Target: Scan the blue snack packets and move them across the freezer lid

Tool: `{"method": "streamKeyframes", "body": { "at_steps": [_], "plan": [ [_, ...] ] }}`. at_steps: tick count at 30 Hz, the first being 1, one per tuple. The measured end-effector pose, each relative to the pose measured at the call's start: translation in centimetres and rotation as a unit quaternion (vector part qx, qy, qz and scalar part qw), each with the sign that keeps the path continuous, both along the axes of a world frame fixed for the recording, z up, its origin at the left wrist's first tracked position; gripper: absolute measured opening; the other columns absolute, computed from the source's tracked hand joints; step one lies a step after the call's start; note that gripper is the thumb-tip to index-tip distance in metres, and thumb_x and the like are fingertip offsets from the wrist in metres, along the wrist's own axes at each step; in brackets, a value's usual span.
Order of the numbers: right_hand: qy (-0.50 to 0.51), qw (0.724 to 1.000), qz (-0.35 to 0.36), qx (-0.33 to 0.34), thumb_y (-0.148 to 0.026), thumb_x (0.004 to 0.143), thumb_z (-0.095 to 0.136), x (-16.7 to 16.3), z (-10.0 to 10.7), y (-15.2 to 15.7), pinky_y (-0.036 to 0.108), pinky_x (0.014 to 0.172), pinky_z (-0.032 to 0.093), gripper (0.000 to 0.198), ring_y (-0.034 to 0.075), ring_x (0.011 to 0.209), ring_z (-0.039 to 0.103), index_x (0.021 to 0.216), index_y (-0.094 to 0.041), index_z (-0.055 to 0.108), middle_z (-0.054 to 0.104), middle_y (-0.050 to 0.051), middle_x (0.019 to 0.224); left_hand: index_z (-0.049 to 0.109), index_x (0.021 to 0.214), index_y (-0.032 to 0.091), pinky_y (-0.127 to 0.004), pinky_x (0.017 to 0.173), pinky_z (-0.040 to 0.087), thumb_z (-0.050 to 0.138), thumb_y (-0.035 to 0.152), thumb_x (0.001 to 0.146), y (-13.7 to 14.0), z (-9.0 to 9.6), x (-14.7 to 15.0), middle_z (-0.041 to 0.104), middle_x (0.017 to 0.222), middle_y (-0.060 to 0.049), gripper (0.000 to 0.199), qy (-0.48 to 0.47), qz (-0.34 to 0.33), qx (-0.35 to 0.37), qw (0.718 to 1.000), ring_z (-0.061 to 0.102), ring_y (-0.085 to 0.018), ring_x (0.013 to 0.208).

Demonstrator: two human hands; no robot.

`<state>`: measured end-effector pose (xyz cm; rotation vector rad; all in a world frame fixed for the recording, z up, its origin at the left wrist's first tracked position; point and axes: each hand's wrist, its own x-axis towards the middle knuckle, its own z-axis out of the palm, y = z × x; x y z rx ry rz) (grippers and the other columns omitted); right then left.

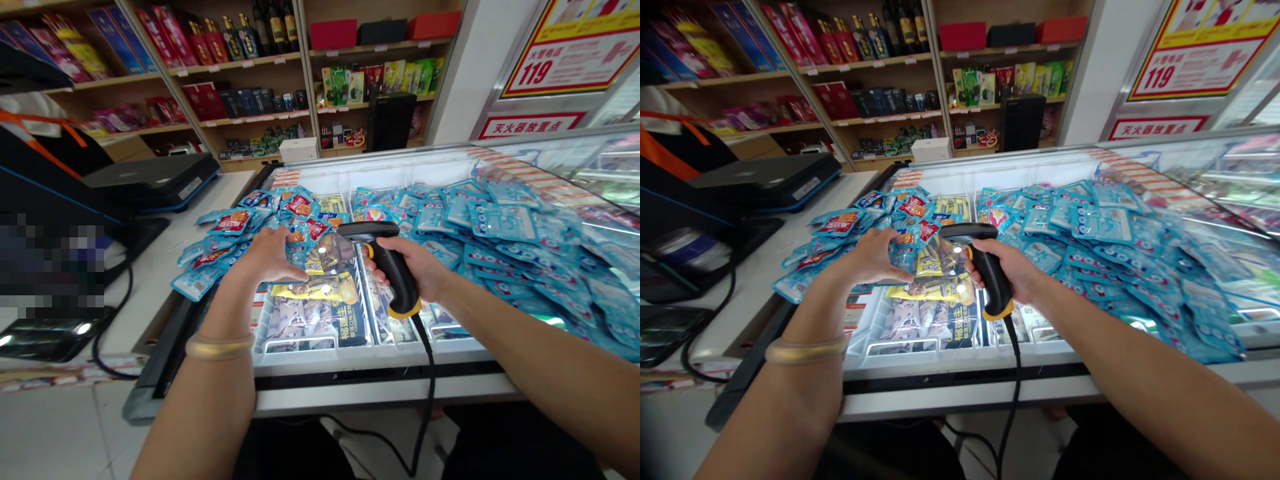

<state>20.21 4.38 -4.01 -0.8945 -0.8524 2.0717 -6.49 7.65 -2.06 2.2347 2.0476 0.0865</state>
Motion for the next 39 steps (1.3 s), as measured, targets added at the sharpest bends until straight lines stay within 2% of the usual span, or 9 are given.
{"method": "streamKeyframes", "body": {
  "at_steps": [7,11,16,21,30,32,34,37,39],
  "plan": [
    [0.011,1.000,0.001,0.005,-0.036,0.077,0.064,0.1,-0.3,0.1,0.021,0.048,0.044,0.023,0.010,0.051,0.049,0.083,-0.014,0.064,0.059,0.003,0.068,0.057,0.101,0.020,-0.043,0.086,0.045,0.089,0.046,0.044,-0.3,0.0,0.6,0.066,0.102,-0.013,0.071,0.005,0.000,0.046,0.999,0.057,-0.038,0.106],
    [0.007,1.000,0.004,0.007,-0.036,0.077,0.064,0.2,-0.3,0.1,0.021,0.048,0.044,0.023,0.010,0.051,0.050,0.086,-0.014,0.063,0.059,0.003,0.068,0.058,0.092,0.023,-0.036,0.077,0.045,0.088,0.040,0.048,-0.3,0.0,0.9,0.067,0.091,-0.005,0.056,-0.101,0.003,0.081,0.992,0.061,-0.029,0.092],
    [0.019,1.000,0.001,0.007,-0.035,0.077,0.064,0.1,-0.2,0.0,0.021,0.046,0.044,0.021,0.010,0.050,0.049,0.083,-0.015,0.062,0.059,0.002,0.067,0.061,0.077,0.021,-0.027,0.059,0.036,0.077,0.040,0.063,-0.1,-0.2,1.5,0.055,0.064,0.004,0.028,-0.249,0.013,0.143,0.958,0.052,-0.016,0.062],
    [0.022,0.999,0.012,0.020,-0.035,0.076,0.066,0.2,0.0,-0.2,0.022,0.046,0.045,0.021,0.011,0.050,0.050,0.083,-0.016,0.060,0.060,0.003,0.067,0.050,0.069,0.021,-0.024,0.059,0.036,0.064,0.036,0.074,0.3,-0.8,2.0,0.053,0.064,0.003,0.022,-0.377,0.028,0.208,0.902,0.049,-0.013,0.062],
    [0.003,0.998,0.033,0.044,-0.036,0.075,0.067,0.1,0.1,-0.6,0.022,0.046,0.045,0.023,0.011,0.050,0.052,0.082,-0.015,0.061,0.062,0.003,0.068,0.051,0.068,0.022,-0.024,0.049,0.029,0.062,0.037,0.078,-0.3,-0.9,3.2,0.042,0.051,0.007,0.022,-0.420,0.014,0.139,0.897,0.037,-0.010,0.045],
    [0.007,0.998,0.030,0.046,-0.037,0.074,0.068,0.1,0.2,-0.7,0.022,0.046,0.044,0.024,0.011,0.050,0.051,0.082,-0.015,0.061,0.062,0.003,0.068,0.051,0.066,0.021,-0.023,0.048,0.030,0.064,0.035,0.078,-0.2,-1.1,3.5,0.041,0.050,0.007,0.023,-0.465,0.044,0.161,0.870,0.039,-0.009,0.046],
    [0.019,0.999,0.021,0.045,-0.037,0.074,0.068,0.1,0.3,-0.7,0.022,0.046,0.044,0.025,0.011,0.050,0.050,0.084,-0.016,0.061,0.061,0.002,0.068,0.049,0.064,0.020,-0.021,0.049,0.034,0.068,0.034,0.077,-0.1,-1.2,3.9,0.044,0.053,0.007,0.026,-0.552,0.087,0.155,0.815,0.042,-0.009,0.048],
    [0.035,0.998,0.004,0.042,-0.037,0.073,0.068,0.2,0.6,-0.6,0.022,0.046,0.043,0.025,0.010,0.050,0.050,0.084,-0.016,0.062,0.059,0.002,0.068,0.049,0.066,0.019,-0.022,0.053,0.044,0.073,0.033,0.075,-0.1,-1.2,4.5,0.052,0.057,0.005,0.029,-0.690,0.133,0.033,0.710,0.051,-0.009,0.052],
    [0.038,0.998,-0.005,0.040,-0.037,0.074,0.068,0.3,0.7,-0.6,0.022,0.046,0.043,0.025,0.010,0.051,0.050,0.084,-0.016,0.063,0.059,0.002,0.068,0.052,0.066,0.018,-0.023,0.057,0.048,0.076,0.029,0.072,-0.2,-1.2,4.9,0.057,0.061,0.003,0.027,-0.731,0.136,-0.044,0.667,0.055,-0.009,0.057]
  ]
}}
